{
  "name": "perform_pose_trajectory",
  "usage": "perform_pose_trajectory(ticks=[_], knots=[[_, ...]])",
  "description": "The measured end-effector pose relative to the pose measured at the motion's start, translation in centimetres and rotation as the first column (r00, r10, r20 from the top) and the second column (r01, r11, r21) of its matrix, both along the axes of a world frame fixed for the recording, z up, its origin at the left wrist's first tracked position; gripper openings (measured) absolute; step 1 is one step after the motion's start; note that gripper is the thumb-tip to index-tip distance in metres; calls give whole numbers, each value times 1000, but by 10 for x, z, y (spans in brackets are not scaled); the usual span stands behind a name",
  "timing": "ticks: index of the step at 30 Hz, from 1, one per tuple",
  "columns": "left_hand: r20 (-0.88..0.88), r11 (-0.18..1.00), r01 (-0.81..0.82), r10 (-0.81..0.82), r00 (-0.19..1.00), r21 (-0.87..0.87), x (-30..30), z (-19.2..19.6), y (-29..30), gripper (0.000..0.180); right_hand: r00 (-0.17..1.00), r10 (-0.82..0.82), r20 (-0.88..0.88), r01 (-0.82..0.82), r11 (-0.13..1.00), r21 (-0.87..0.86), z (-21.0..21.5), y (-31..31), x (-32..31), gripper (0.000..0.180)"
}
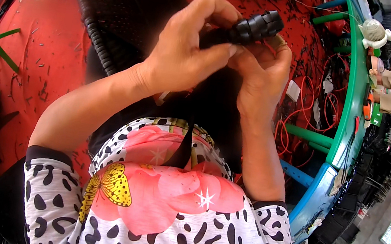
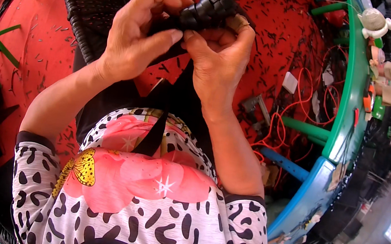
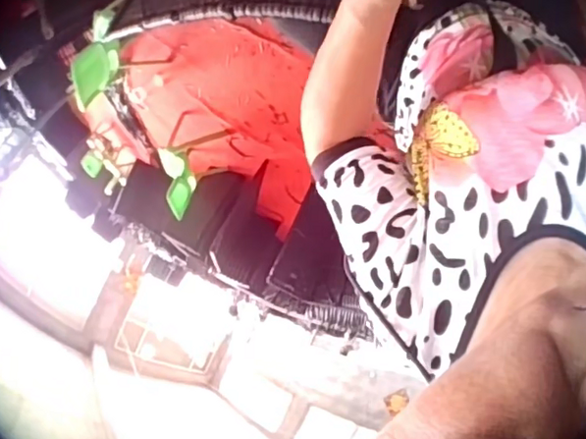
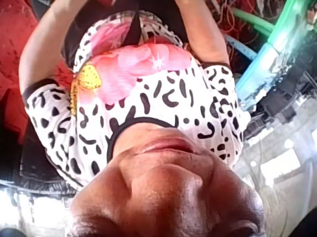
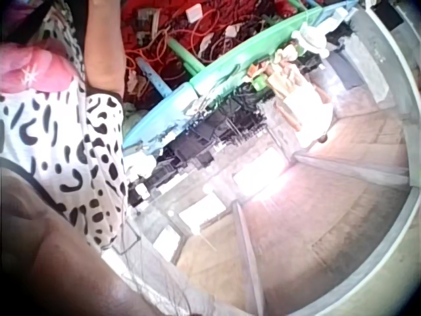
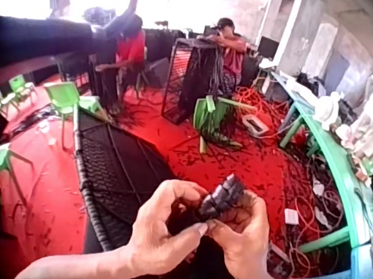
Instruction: The person is weaving a black plastic wicker strip onto the edge of a furniture panel by hand. They thread the strip through the existing wicker and pull it tight to secure the border.
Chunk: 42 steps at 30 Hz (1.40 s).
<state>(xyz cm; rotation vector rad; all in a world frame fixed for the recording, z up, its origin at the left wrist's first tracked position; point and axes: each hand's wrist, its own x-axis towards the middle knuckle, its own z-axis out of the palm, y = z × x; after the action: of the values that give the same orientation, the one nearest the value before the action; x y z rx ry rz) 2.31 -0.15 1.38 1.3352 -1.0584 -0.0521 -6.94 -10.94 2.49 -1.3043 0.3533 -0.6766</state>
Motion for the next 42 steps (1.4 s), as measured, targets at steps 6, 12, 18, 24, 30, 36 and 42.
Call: perform_pose_trajectory(ticks=[6, 12, 18, 24, 30, 36, 42], knots=[[-226, 964, -8, 70, 972, 264, -4, 19, -5, 37, 999, 4, -35, -5, 999, -45, 1, -3, -3, 51], [-133, 971, -122, 151, 979, 206, -11, 20, -8, 35, 1000, 31, -1, -31, 999, -15, 2, -5, -6, 51], [-114, 978, -111, 132, 985, 179, -11, 18, -9, 38, 998, 42, 44, -43, 998, 37, 3, -6, -6, 51], [-162, 987, -29, 56, 985, 161, -5, 21, -8, 37, 999, 19, 44, -16, 997, -78, 1, -7, -7, 53], [-667, 898, 411, -403, 626, -157, 18, 17, -3, 33, 999, -30, 44, 40, 967, -250, -8, -11, -9, 57], [-806, 724, 649, -517, 288, -233, 48, 11, -12, 22, 996, -26, 82, 45, 971, -235, -1, -6, -6, 56], [-766, 563, 764, -626, 145, -315, 58, -5, -29, 21, 997, -43, 59, 55, 972, -227, 4, -5, -9, 54]])
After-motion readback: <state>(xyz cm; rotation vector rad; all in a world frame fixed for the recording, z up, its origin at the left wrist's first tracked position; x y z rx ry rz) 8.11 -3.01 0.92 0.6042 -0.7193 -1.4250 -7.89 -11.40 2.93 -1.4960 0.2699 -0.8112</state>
